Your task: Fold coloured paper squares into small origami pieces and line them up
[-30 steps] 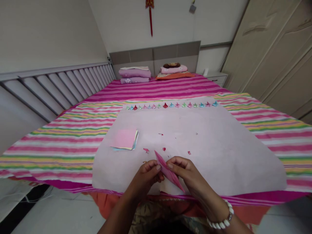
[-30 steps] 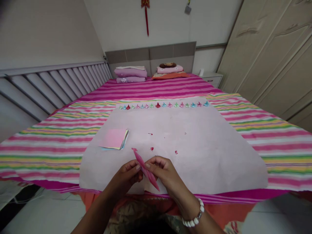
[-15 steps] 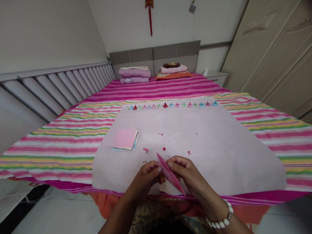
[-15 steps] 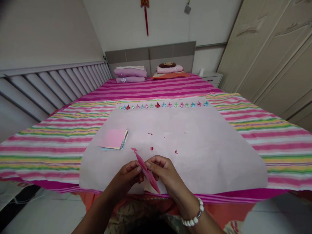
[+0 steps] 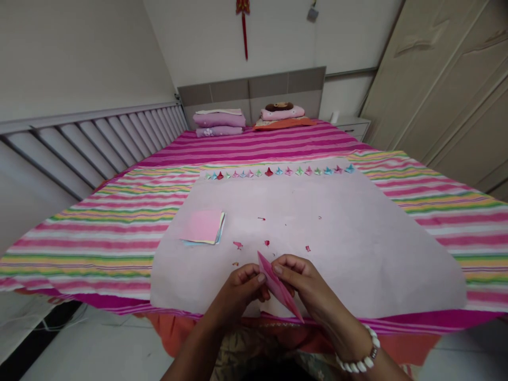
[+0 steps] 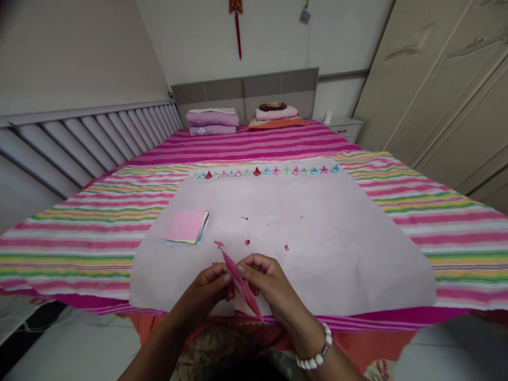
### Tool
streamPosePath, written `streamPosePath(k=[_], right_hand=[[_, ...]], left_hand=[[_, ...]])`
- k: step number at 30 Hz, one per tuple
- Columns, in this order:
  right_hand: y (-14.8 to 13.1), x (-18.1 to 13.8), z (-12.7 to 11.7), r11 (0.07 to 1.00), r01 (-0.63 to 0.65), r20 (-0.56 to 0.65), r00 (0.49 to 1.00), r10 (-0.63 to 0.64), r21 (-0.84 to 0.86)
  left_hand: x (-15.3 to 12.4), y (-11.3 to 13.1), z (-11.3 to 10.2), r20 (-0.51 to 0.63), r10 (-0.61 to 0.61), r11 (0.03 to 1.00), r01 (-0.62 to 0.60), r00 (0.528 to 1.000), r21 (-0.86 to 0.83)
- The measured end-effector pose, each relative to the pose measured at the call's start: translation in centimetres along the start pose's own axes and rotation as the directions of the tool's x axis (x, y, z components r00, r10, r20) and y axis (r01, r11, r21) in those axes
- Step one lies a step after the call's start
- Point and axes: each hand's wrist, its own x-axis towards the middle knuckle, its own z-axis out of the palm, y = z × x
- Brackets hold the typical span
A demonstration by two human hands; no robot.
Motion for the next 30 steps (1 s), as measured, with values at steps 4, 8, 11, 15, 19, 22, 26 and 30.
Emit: streamPosePath(k=[4,8,11,15,19,22,26,30], right_hand=[[0.1,0.0,0.0,1.000,0.005,0.006,1.000,-0.005,0.006],[0.1,0.1,-0.2,1.000,0.014,0.009,1.000,-0.014,-0.012],[0.1,0.1,-0.4,0.999,0.014,-0.006,1.000,-0.014,-0.048],[0.1,0.0,-0.8,0.994,0.035,-0.013,0.999,-0.037,-0.100],[0.3,0.2,-1.1,0.981,0.062,0.015,0.998,-0.060,-0.184],[0.4,0.4,-1.0,0.973,0.061,0.019,0.998,-0.058,-0.221],[0.4,0.4,-0.6,0.952,0.068,-0.008,0.997,-0.073,-0.297],[0.9,0.5,0.0,0.845,0.144,-0.134,0.960,-0.246,-0.516]], left_hand=[[0.0,0.0,-0.1,0.002,0.001,1.000,-0.001,1.000,0.012],[0.0,-0.1,-0.2,-0.006,0.008,1.000,-0.008,1.000,0.019],[0.1,-0.2,-0.3,-0.015,0.009,1.000,-0.008,1.000,0.022],[0.2,-0.1,-0.3,-0.059,-0.003,1.000,0.004,0.998,0.014],[0.1,0.1,-0.1,-0.090,-0.011,1.000,0.011,0.996,0.007],[0.2,0.1,0.0,-0.099,-0.007,1.000,0.007,0.995,0.007],[0.4,0.1,0.2,-0.119,0.017,0.999,-0.013,0.993,0.031],[0.4,0.2,0.8,-0.184,0.099,0.982,-0.065,0.978,0.178]])
